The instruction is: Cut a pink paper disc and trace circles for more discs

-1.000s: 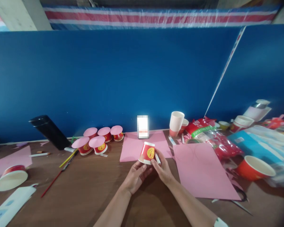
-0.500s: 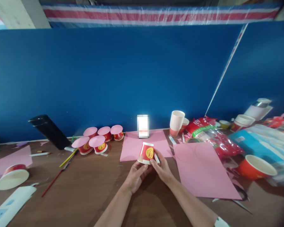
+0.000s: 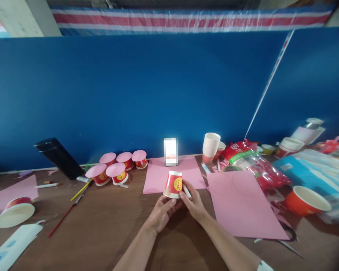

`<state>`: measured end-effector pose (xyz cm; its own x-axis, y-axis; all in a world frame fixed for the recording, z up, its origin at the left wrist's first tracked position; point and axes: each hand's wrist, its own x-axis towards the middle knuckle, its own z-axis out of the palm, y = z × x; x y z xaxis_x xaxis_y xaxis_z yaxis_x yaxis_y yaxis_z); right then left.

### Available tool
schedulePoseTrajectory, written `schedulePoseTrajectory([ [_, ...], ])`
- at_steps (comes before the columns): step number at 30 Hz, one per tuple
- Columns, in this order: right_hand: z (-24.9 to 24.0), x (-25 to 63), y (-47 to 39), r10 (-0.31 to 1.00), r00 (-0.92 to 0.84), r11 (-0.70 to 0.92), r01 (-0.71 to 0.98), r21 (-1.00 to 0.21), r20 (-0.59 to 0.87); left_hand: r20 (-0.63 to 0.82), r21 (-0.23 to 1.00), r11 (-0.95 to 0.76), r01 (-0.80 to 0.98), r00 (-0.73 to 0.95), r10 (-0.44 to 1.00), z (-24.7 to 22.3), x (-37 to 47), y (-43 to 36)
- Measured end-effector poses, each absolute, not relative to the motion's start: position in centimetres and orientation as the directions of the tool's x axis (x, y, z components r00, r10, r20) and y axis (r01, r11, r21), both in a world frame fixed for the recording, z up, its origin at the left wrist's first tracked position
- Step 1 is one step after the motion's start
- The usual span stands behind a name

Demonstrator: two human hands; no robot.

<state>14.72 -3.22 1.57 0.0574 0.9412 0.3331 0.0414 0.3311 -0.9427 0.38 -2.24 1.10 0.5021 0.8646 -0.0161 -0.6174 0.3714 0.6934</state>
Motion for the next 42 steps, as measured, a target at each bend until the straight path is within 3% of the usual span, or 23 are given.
schedulePoseTrajectory([
  [12, 1.47, 14.64, -3.17, 0.949, 0.07, 0.302, 0.071, -0.951, 0.307, -0.014, 0.799, 0.272, -0.537, 0.435, 0.9, 1.52, 1.02, -2.66],
  [33, 1.48, 14.56, -3.17, 0.944, 0.088, 0.308, 0.106, -0.946, 0.317, 0.006, 0.778, 0.25, -0.576, 0.405, 0.915, 1.61, 1.28, -2.59],
  [42, 1.3, 14.57, -3.1, 0.954, 0.092, 0.276, 0.106, -0.955, 0.285, 0.045, 0.917, 0.092, -0.387, 0.33, 0.943, 1.12, 0.95, -2.27],
])
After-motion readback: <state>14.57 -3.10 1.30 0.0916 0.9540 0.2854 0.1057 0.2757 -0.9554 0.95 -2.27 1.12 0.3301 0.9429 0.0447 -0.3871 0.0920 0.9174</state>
